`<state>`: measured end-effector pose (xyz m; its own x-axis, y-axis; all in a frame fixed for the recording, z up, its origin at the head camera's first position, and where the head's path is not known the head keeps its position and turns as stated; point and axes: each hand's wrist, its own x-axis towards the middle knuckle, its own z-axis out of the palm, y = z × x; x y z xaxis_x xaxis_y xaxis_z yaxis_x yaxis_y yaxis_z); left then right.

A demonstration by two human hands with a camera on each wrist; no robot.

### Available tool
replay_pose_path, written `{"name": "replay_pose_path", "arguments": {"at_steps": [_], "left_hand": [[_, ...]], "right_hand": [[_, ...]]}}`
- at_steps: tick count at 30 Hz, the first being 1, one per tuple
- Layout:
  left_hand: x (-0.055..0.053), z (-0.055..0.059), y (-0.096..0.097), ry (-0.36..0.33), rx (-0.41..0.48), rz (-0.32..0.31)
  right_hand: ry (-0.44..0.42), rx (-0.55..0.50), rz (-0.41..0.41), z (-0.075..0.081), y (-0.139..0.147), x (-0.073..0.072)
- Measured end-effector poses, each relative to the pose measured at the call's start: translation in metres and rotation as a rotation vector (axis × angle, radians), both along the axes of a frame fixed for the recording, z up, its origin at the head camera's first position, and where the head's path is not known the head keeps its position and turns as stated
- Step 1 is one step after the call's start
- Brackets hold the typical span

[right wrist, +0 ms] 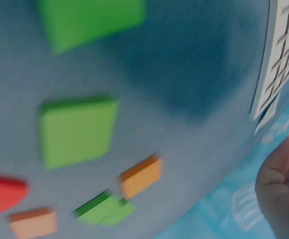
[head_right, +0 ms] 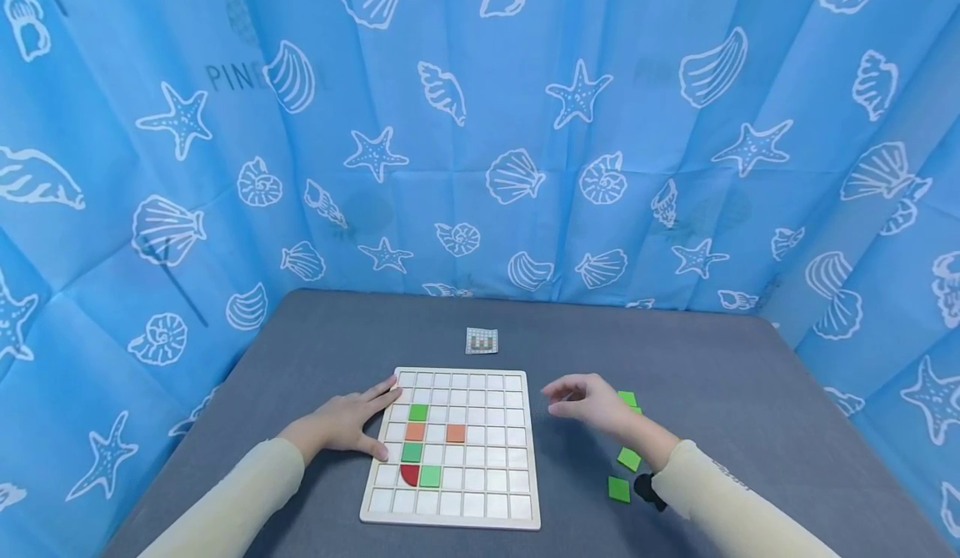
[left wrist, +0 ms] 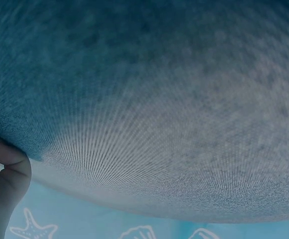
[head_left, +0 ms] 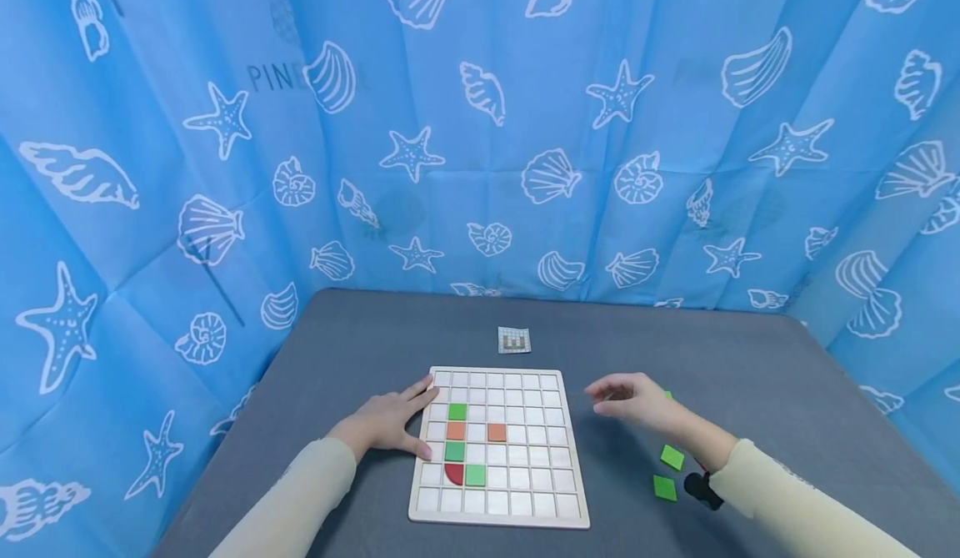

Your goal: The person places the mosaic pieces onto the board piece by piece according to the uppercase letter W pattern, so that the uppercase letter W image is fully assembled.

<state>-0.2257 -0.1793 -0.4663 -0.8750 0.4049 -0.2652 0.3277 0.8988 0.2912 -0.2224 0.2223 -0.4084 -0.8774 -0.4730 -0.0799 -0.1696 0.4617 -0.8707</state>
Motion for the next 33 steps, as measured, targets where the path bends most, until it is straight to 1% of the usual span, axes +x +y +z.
{"name": "replay_pose_path", "arguments": {"at_steps": [1, 6, 9, 12, 17, 20, 22, 24, 27, 31, 33], "left_hand": [[0.000, 0.000, 0.000, -0.001, 0.001, 0.000], [0.000, 0.000, 0.000, -0.006, 0.001, -0.001], [0.000, -0.001, 0.000, -0.011, 0.000, 0.002], [0.000, -0.002, -0.001, -0.018, -0.005, 0.012], [0.000, -0.003, -0.001, -0.023, -0.008, 0.027], [-0.001, -0.003, -0.001, -0.020, -0.006, 0.025], [-0.001, -0.003, -0.001, -0.017, -0.001, 0.021], [-0.001, -0.003, -0.002, -0.012, 0.004, 0.016], [-0.001, -0.003, -0.002, -0.007, 0.009, 0.011], [-0.001, -0.004, -0.002, -0.005, 0.006, 0.012], [-0.001, -0.004, -0.001, -0.005, 0.003, 0.012]], "right_hand": [[0.003, -0.005, 0.006, 0.001, 0.006, -0.001], [0.003, 0.026, -0.033, 0.003, 0.034, -0.006], [0.004, 0.040, -0.023, 0.002, 0.050, -0.008], [-0.012, 0.042, 0.042, -0.001, 0.065, -0.011], [-0.048, 0.040, 0.206, -0.008, 0.088, -0.017], [-0.074, 0.062, 0.280, -0.014, 0.098, -0.019], [-0.101, 0.106, 0.301, -0.017, 0.102, -0.019], [-0.104, 0.167, 0.316, -0.019, 0.106, -0.017], [-0.099, 0.228, 0.343, -0.021, 0.109, -0.015], [-0.074, 0.206, 0.397, -0.025, 0.111, -0.014], [-0.067, 0.190, 0.406, -0.027, 0.111, -0.014]]}}
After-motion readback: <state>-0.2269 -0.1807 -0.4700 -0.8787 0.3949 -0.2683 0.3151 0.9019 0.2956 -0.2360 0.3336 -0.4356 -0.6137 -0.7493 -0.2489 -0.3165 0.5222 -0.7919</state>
